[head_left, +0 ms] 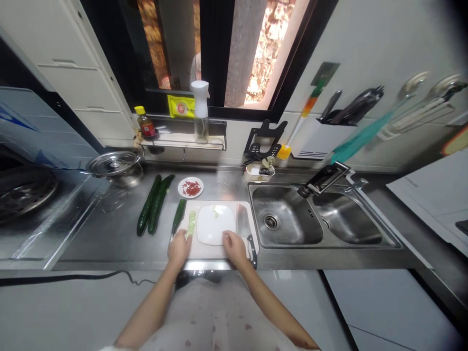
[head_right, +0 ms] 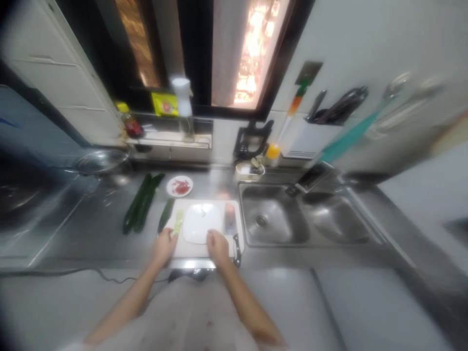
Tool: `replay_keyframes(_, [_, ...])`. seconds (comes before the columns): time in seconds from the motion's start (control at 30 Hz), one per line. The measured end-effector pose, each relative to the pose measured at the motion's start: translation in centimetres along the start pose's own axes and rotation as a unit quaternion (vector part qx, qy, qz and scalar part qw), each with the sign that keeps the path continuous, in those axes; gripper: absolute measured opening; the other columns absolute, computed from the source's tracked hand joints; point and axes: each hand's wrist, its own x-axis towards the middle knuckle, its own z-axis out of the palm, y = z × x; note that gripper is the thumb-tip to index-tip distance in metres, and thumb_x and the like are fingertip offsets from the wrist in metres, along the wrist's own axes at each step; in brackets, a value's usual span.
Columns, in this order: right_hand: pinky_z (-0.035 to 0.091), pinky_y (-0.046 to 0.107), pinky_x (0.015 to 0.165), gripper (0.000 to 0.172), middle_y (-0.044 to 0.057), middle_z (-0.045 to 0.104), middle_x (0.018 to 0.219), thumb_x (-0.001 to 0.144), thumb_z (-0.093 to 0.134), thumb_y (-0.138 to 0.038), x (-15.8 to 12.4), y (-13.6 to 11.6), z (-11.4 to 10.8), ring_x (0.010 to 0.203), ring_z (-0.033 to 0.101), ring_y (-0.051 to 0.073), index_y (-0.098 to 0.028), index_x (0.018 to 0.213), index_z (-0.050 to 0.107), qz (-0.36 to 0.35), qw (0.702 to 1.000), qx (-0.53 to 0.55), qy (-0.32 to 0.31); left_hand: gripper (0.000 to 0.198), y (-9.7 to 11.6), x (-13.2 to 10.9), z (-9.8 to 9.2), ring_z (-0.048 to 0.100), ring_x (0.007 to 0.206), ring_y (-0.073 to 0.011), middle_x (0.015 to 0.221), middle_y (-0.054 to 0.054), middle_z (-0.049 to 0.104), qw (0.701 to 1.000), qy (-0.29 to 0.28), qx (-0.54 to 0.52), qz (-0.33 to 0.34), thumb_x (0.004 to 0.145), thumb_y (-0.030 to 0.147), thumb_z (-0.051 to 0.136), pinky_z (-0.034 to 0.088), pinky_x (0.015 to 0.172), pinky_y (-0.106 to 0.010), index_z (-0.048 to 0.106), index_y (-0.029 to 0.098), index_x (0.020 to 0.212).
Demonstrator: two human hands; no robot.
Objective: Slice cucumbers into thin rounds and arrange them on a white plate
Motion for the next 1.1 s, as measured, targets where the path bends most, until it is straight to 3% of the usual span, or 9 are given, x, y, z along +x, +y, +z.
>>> replay_keyframes(0.37, [0.048,0.029,0.076,0.035,0.007,0.072,0.089,0.090,0.040,-0.031,0.0,0.2,-0.3,0.081,0.064,0.020,-0.019,0.103,0.070,-0.020,1.000,0.014,0.003,0.014,0.7,-0.3,-0.6,0.061,0.083,-0.0196,0.090,-0.006,0.063,0.998,0.050,-0.044,0.010,0.087,0.033,0.052,0.042,0.071,-0.027,0.055,0.019,0.087])
replay_keyframes(0.6, [0.048,0.029,0.078,0.034,0.008,0.073,0.093,0.089,0.041,-0.031,0.1,-0.2,-0.5,0.084,0.066,0.020,-0.019,0.098,0.071,-0.025,0.999,0.036,0.007,0.014,1.3,-0.9,-1.4,0.062,0.075,-0.0170,0.081,-0.002,0.067,0.984,0.048,-0.171,-0.030,0.083,0.033,0.056,0.042,0.066,-0.025,0.060,0.021,0.088])
replay_keyframes(0.83, [0.048,0.027,0.072,0.031,0.006,0.071,0.083,0.087,0.044,-0.034,1.8,-3.6,-2.3,0.075,0.064,0.018,-0.019,0.095,0.070,-0.019,0.993,0.114,0.027,0.024,4.8,0.0,-6.0,0.063,0.073,-0.0153,0.078,-0.005,0.068,0.905,0.024,-0.424,0.043,0.072,0.037,0.064,0.050,0.071,-0.026,0.063,0.016,0.083])
replay_keyframes(0.97, [0.047,0.025,0.067,0.031,0.003,0.068,0.077,0.085,0.051,-0.038,3.7,-7.2,-3.9,0.067,0.059,0.015,-0.018,0.100,0.069,-0.047,0.980,0.193,0.031,0.031,7.7,-0.1,-9.4,0.062,0.070,-0.0137,0.076,-0.003,0.067,0.880,-0.023,-0.464,0.097,0.069,0.039,0.070,0.049,0.066,-0.024,0.065,0.015,0.089])
replay_keyframes(1.1, [0.047,0.026,0.074,0.027,0.005,0.071,0.095,0.085,0.053,-0.037,4.9,-10.0,-5.2,0.081,0.061,0.016,-0.020,0.100,0.069,-0.090,0.965,0.247,-0.003,0.035,9.7,-0.8,-11.6,0.060,0.065,-0.0122,0.070,-0.001,0.064,0.872,-0.029,-0.468,0.143,0.068,0.040,0.072,0.046,0.061,-0.023,0.063,0.016,0.091])
